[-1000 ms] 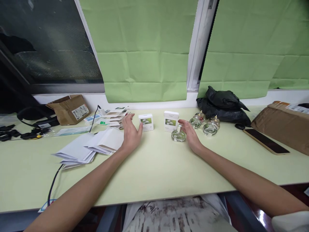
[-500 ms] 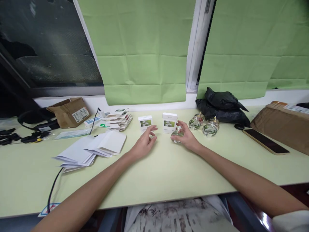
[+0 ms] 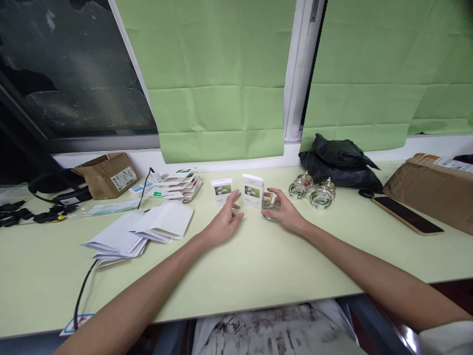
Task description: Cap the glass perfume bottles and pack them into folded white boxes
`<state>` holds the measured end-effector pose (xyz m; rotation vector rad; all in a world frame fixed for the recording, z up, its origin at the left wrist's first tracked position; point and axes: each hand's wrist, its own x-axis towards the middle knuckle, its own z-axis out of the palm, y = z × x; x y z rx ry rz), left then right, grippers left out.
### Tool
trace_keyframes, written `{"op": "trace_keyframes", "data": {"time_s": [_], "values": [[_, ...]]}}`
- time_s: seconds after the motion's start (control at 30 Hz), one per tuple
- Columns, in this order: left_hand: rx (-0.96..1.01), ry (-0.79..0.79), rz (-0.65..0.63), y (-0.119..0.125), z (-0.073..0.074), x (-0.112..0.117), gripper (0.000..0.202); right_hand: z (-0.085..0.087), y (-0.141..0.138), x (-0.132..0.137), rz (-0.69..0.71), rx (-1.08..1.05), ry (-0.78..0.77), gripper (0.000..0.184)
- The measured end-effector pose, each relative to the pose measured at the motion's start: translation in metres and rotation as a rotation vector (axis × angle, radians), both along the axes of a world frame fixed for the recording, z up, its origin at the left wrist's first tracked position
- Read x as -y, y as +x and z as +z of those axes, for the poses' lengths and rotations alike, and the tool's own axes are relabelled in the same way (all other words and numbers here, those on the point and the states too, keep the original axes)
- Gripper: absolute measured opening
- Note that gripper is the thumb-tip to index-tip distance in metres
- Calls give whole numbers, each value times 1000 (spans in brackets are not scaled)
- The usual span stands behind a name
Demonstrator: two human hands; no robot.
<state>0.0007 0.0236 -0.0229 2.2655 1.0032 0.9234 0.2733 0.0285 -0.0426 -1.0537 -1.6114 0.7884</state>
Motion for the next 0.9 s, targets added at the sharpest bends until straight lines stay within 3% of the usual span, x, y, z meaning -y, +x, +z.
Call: {"op": "trace_keyframes", "data": {"time_s": [0.3,0.4,0.63,0.9], "values": [[105,-145,-50,4,-2,-14,82,0,-2,0,53,-40,-29,79],[132,-138,-2,4,-4,-15,81,0,0,0,27,-31,-57,79],[66,103,145,5,0,-6,55,7,-1,5,110,-52,-42,57],[86,135,88,5,16,9,58,6,-1,7,202,-77,-37,51]]}}
